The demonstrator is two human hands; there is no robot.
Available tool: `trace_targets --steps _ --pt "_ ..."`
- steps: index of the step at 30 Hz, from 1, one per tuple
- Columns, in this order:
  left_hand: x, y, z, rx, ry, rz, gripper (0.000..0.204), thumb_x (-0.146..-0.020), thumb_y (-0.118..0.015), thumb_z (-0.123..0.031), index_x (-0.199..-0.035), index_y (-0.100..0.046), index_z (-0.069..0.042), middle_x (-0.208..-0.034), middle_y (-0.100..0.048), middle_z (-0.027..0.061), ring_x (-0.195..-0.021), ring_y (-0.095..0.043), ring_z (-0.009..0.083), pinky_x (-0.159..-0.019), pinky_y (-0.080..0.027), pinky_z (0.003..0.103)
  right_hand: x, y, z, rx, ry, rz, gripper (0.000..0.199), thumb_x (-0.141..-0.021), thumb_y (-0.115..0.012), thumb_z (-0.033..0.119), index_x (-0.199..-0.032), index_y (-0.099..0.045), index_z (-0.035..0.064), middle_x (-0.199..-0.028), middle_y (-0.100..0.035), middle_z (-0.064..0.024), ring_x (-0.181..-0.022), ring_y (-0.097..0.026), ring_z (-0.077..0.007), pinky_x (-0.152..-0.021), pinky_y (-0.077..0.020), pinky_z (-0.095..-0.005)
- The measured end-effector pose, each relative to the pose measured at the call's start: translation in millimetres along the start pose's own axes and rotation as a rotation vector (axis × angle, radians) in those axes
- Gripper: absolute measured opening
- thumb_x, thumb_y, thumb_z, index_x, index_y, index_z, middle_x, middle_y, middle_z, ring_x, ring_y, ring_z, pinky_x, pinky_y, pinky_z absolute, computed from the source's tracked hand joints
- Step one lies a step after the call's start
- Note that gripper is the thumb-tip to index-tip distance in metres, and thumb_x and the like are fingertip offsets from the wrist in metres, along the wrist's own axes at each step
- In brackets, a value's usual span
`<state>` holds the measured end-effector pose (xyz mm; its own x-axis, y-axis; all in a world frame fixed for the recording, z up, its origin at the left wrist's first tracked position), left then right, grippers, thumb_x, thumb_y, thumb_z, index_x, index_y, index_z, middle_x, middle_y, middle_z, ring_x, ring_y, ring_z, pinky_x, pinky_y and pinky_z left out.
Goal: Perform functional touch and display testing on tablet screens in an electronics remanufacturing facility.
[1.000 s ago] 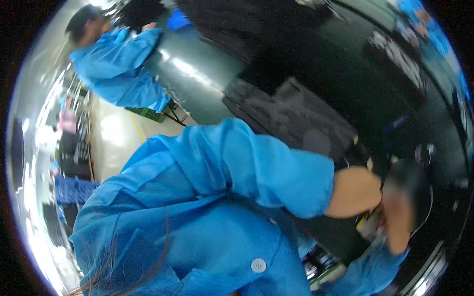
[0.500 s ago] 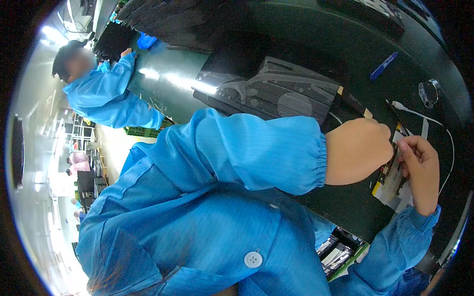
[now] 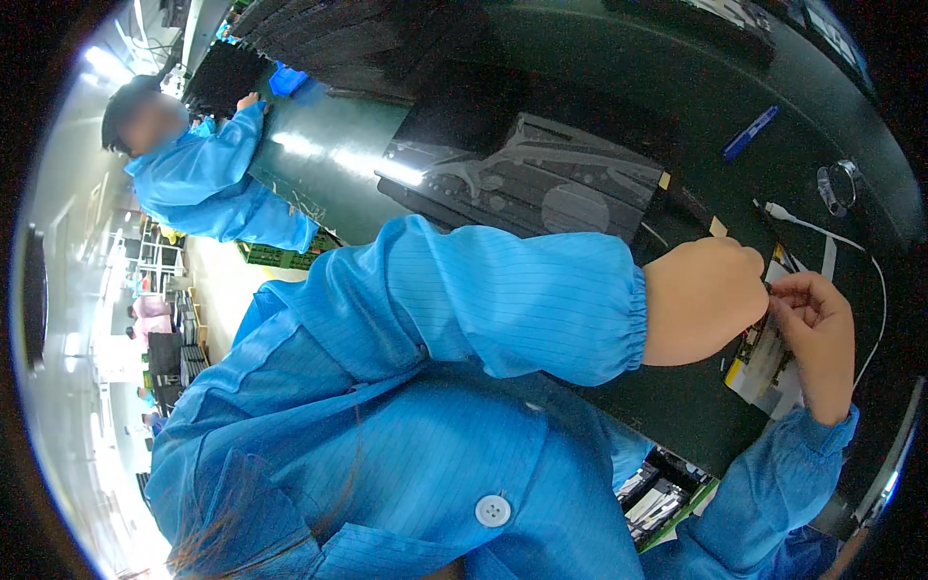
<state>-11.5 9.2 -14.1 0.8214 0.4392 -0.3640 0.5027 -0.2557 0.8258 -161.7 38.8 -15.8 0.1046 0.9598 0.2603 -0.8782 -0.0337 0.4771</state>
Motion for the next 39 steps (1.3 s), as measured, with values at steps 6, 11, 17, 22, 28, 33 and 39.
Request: trace_targets --steps 6,11,17,22,28,33,39 --pt "0.8 0.7 1.2 -0.005 0.017 -0.033 0.015 -0.068 -0.054 -0.012 -0.070 -0.061 0.001 -0.075 -0.055 0.0188 -0.072 -0.056 0.0311 -0.062 -0.046 0.038 1.2 -1.5 1.1 -0.066 -0.003 0.020 0.014 -0.078 -0.055 -0.003 -0.091 -0.053 -0.0008 -0.078 -0.057 -0.0046 -0.068 -0.055 -0.0064 -0.063 -0.0451 -0.0180" --pt "-0.1 -2.0 0.8 -0.025 -0.019 -0.032 0.015 -0.068 -0.054 -0.012 -0.068 -0.061 0.001 -0.074 -0.055 0.0188 -0.072 -0.056 0.0304 -0.062 -0.046 0.038 2.7 -0.4 -0.6 -0.036 0.000 0.009 0.012 -0.075 -0.055 -0.004 -0.086 -0.053 -0.0002 -0.074 -0.056 -0.0028 -0.064 -0.053 -0.0043 -0.058 -0.0428 -0.0162" --pt "0.0 -0.3 -0.3 -0.047 -0.022 -0.030 0.014 -0.067 -0.054 -0.012 -0.069 -0.062 0.000 -0.075 -0.056 0.0183 -0.073 -0.056 0.0302 -0.063 -0.046 0.037 2.5 -0.6 0.9 0.030 -0.001 -0.006 0.011 -0.072 -0.055 -0.006 -0.080 -0.052 0.0012 -0.069 -0.053 -0.0002 -0.058 -0.049 -0.0021 -0.053 -0.0396 -0.0150" --pt "-1.2 -0.6 -2.2 -0.031 0.007 -0.021 0.013 -0.067 -0.055 -0.011 -0.069 -0.062 0.000 -0.077 -0.055 0.0187 -0.074 -0.056 0.0307 -0.064 -0.047 0.037 5.6 -1.4 -0.5 0.079 -0.013 -0.012 0.012 -0.071 -0.055 -0.007 -0.078 -0.050 0.0019 -0.067 -0.051 0.0007 -0.057 -0.047 -0.0025 -0.051 -0.0382 -0.0157" --pt "2.1 1.7 -1.3 -0.017 0.020 -0.044 0.013 -0.067 -0.055 -0.011 -0.069 -0.062 0.000 -0.076 -0.054 0.0174 -0.074 -0.056 0.0310 -0.061 -0.047 0.038 7.7 -7.9 4.2 0.197 0.060 -0.062 0.013 -0.071 -0.054 -0.007 -0.076 -0.049 0.0029 -0.066 -0.049 0.0000 -0.057 -0.046 -0.0042 -0.050 -0.0372 -0.0187" --pt "-1.5 -19.4 1.7 -0.091 0.141 -0.152 0.015 -0.065 -0.057 -0.015 -0.068 -0.061 -0.001 -0.071 -0.055 0.0164 -0.064 -0.058 0.0313 -0.053 -0.048 0.038 6.6 -5.0 -9.4 0.271 0.154 -0.127 0.013 -0.070 -0.054 -0.006 -0.074 -0.047 0.0029 -0.066 -0.047 -0.0019 -0.059 -0.045 -0.0083 -0.054 -0.0376 -0.0215" --pt "-3.9 -21.3 0.7 -0.037 0.109 -0.233 0.015 -0.066 -0.056 -0.017 -0.062 -0.060 -0.003 -0.074 -0.056 0.0144 -0.069 -0.055 0.0286 -0.059 -0.046 0.037 4.7 0.8 3.5 0.327 0.122 -0.053 0.014 -0.069 -0.057 -0.004 -0.072 -0.046 0.0022 -0.066 -0.045 -0.0019 -0.058 -0.041 -0.0088 -0.054 -0.0359 -0.0227"
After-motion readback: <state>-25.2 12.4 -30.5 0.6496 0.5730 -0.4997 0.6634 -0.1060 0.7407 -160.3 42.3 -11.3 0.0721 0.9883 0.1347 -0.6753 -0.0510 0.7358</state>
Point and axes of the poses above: each hand's wrist, its own x-axis away from the middle knuckle, its own y-axis out of the back of the hand, z = x × y, the point moved 4 cm from there along -x, towards the middle knuckle
